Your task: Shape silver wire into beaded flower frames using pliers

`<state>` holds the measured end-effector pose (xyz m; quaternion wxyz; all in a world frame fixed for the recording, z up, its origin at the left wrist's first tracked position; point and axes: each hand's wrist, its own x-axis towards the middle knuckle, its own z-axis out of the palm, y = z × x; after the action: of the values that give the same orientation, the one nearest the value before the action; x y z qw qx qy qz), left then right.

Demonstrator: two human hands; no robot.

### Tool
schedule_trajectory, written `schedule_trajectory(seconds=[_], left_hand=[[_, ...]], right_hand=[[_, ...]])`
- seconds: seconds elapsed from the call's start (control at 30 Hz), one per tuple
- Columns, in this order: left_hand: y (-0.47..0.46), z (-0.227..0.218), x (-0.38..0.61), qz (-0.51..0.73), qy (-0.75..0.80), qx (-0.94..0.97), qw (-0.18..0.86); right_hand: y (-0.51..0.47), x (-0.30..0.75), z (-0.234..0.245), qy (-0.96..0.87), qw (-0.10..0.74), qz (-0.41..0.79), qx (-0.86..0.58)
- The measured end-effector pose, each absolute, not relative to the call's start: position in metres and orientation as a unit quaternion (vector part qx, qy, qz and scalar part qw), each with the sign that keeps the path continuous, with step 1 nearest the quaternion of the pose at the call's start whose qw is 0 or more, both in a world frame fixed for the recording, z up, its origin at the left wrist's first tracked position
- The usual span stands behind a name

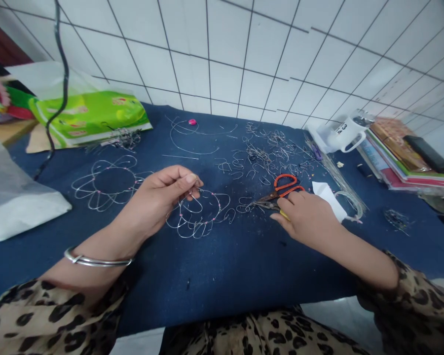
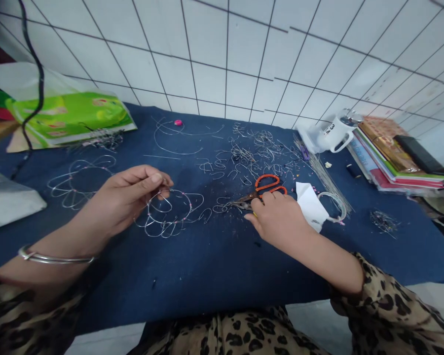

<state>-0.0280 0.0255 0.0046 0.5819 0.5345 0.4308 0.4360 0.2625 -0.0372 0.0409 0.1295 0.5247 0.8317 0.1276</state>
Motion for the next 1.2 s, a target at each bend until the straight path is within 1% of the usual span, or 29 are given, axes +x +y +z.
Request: schedule_trajectory(seconds=[0.17,0.33,0.47,0.63,0.8,1.2], left_hand=[[0.025,0.005,-0.028,0.445,0.415,0.533,0.588],[0.027,0.005,-0.028,0.451,0.401,0.533,0.593],[0.028,0.004,-0.028,0.46,0.392,0.526,0.599],[0.028,0.005,-0.028,0.462,0.389,0.523,0.601],[0.027,0.005,-0.027,0.46,0.392,0.51,0.613],[0.028,-0.001,-0.022,0.405,0.417,0.541,0.608]], right_hand=[[-0.037,0.272,0.048,0.837,0.092,0.145,0.519],[-0.03,0.275,0.056,0.86,0.01,0.147,0.489],[-0.022,0.262,0.066,0.868,-0.017,0.156,0.47],[-0.006,0.239,0.076,0.871,-0.021,0.171,0.46],[0.008,0.224,0.076,0.866,-0.019,0.192,0.462],[0.019,0.234,0.068,0.872,-0.028,0.191,0.45]])
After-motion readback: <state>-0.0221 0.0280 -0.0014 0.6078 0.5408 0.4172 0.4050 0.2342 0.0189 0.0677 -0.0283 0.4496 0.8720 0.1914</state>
